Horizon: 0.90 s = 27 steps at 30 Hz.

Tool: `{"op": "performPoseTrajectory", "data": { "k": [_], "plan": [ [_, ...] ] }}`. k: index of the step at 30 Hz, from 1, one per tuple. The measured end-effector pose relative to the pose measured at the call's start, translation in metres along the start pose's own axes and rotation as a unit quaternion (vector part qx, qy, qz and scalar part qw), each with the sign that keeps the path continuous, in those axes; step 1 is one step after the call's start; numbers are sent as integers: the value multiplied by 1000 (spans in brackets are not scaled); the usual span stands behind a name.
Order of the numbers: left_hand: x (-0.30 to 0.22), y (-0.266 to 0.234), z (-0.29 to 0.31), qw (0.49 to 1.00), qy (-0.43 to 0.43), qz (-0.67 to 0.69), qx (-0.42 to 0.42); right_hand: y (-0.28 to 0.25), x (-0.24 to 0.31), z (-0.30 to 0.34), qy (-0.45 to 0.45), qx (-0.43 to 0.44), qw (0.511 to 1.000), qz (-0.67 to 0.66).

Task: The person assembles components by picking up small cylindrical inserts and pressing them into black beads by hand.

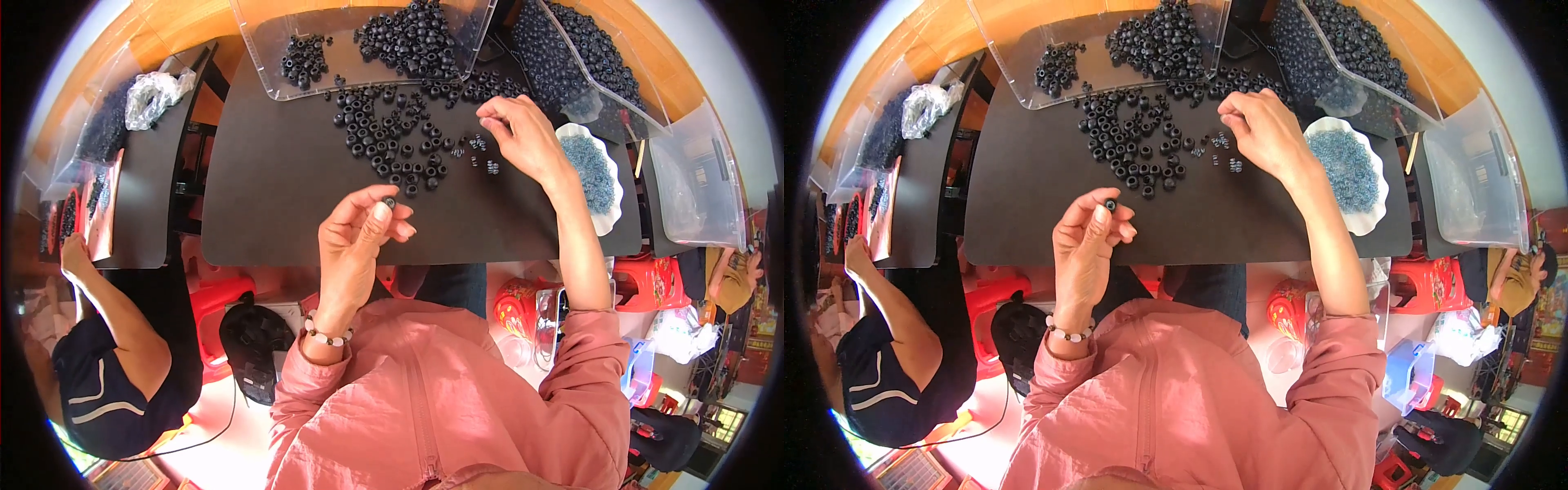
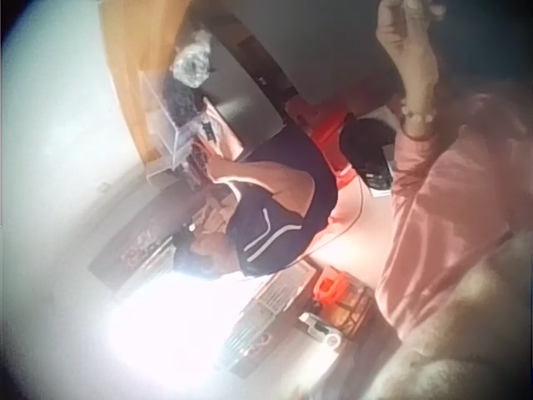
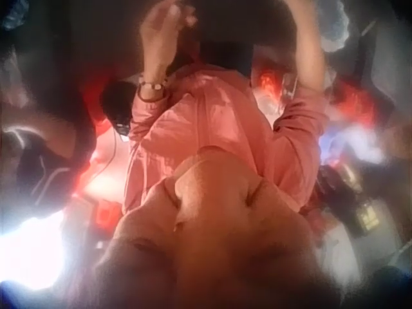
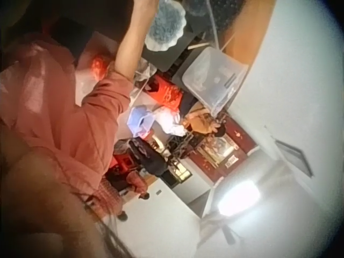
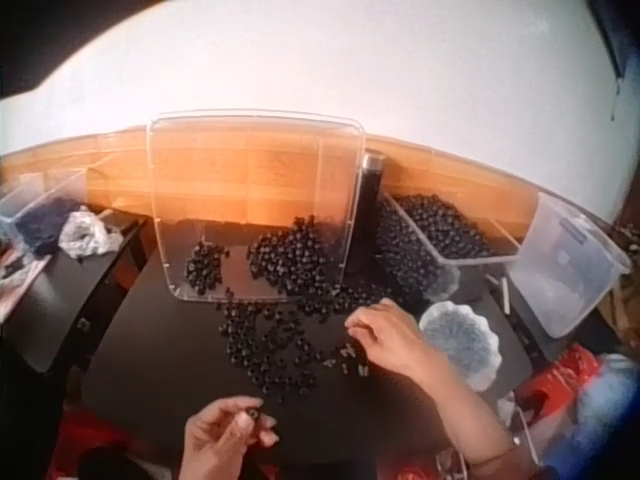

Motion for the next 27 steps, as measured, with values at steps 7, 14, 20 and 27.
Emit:
{"op": "performPoseTrajectory", "data": {
  "k": [7,14,20,27],
  "plan": [
    [9,-13,-20,997,54,37,-28,20,-2,-32,-50,7,999,11],
    [8,-10,-23,998,53,24,-31,36,0,-37,-65,-11,996,65],
    [7,-10,-24,998,49,15,-27,36,5,-36,-49,-23,997,53],
    [9,-11,-21,998,42,12,-35,30,6,-30,41,-35,992,-113]
  ]
}}
Point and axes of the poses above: each hand's wrist, its own z-axis away from the middle knuckle, its own y-axis out of the palm, x = y × z, the point moved 2 cm from there along -z, towards the middle knuckle, and after that the axes turned 6 degrees about -z, right-handed, at the moved point
